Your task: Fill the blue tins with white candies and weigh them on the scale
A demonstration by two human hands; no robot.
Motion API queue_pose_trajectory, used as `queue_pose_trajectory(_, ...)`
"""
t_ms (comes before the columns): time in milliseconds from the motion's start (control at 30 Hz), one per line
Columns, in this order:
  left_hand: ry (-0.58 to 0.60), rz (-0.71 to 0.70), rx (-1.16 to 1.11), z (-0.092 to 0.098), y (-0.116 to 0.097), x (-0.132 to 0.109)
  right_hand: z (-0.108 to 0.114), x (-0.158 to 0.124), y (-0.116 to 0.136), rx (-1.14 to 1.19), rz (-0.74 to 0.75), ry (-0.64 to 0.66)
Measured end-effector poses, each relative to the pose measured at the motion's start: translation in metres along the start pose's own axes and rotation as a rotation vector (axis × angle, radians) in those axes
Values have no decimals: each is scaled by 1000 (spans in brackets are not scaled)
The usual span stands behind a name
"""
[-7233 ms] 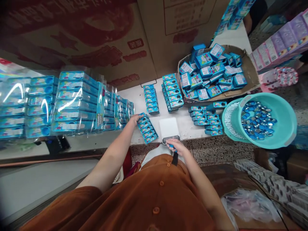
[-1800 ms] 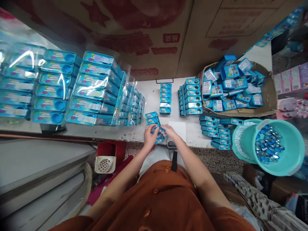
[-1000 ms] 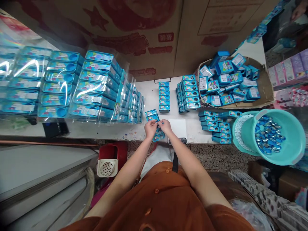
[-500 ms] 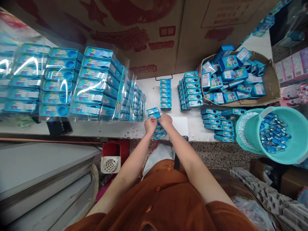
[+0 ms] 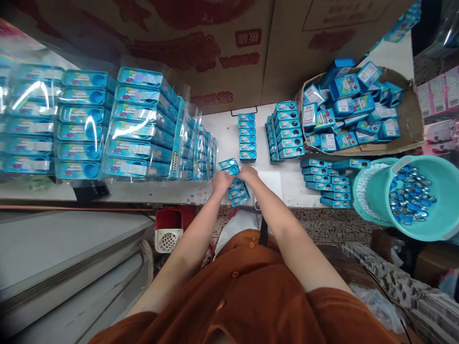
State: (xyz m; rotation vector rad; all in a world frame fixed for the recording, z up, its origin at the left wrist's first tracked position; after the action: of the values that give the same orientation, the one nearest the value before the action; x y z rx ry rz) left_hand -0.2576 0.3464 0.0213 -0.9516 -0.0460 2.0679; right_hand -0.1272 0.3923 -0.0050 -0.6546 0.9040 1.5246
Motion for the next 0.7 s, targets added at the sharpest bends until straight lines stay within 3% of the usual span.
queue_pose_trajectory(200,106,37,41,-8,0,9,-3,8,-2,-36,3,55)
queue_pose_trajectory(400,67,9,70,-14,-1,5,-17,15,-2,-57,5,101)
queue_pose_trajectory(700,52,24,20,-13,3,0,-15,2,-3,10,13,-2)
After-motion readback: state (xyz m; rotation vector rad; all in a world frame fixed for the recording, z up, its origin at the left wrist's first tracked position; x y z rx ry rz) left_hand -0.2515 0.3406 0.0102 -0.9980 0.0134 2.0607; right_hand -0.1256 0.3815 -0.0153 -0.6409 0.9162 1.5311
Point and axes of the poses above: each hand's wrist, its own x-axis towards the middle knuckle, its own z-axis out of the back of the hand, y = z × x, the point moved 8 cm from there along x, towards the middle knuckle, and after that the axes turned 8 degrees about -x, right-handed, at the moved point
